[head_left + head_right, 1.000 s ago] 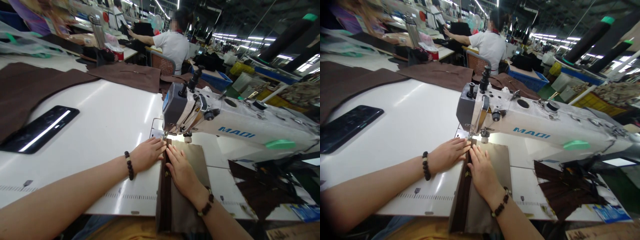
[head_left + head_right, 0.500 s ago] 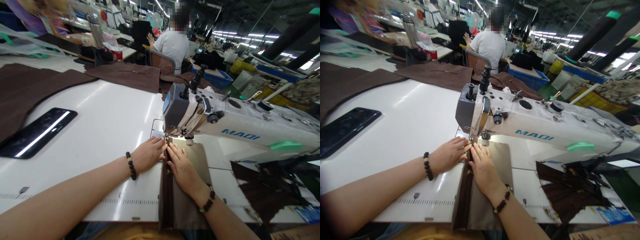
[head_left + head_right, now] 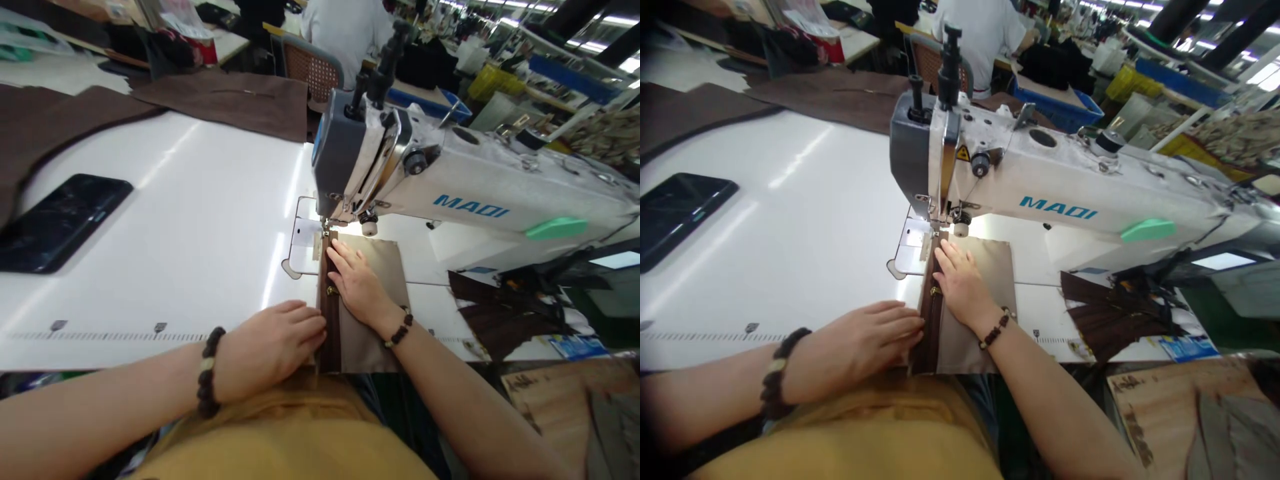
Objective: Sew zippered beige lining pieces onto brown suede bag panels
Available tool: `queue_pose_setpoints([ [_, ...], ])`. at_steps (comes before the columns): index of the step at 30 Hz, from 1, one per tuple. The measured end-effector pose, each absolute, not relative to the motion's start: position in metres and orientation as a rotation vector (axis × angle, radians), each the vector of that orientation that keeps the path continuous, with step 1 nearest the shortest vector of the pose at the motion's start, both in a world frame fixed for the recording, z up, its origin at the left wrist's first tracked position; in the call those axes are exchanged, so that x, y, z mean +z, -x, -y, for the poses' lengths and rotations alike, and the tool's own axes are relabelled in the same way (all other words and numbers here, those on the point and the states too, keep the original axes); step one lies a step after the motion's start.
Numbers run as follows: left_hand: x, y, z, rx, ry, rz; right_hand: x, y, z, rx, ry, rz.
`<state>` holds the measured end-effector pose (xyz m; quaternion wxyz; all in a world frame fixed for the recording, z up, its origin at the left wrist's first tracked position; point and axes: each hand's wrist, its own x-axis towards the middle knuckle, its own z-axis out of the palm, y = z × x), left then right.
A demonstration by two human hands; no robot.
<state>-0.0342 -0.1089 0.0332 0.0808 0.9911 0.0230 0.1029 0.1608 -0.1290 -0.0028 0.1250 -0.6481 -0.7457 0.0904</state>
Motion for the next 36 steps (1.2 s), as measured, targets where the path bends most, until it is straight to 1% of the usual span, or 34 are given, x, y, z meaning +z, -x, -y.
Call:
queue_pose_setpoints([
  [5,0.018,0.037,0.136,0.594,-2.906,-0.085,-0.005,-0.161,0.130,0.242,1.865,2.182],
  [7,0.013,0.035,0.136,0.640,-2.894,-0.076,-0.005,-0.161,0.129,0.236,1.866,2.182],
  [15,0.008,0.035,0.138,0.544,-2.907,-0.119,-0.004,-0.160,0.129,0.247,1.872,2.196],
  [23,0.002,0.034,0.148,0.635,-2.885,-0.258,-0.004,-0.159,0.128,0.220,1.906,2.229],
  [29,0.002,0.032,0.151,0.779,-2.788,-0.308,-0.002,-0.158,0.128,0.222,1.925,2.242],
  [36,0.001,0.033,0.151,0.761,-2.738,-0.298,-0.002,-0.159,0.128,0.212,1.936,2.256],
])
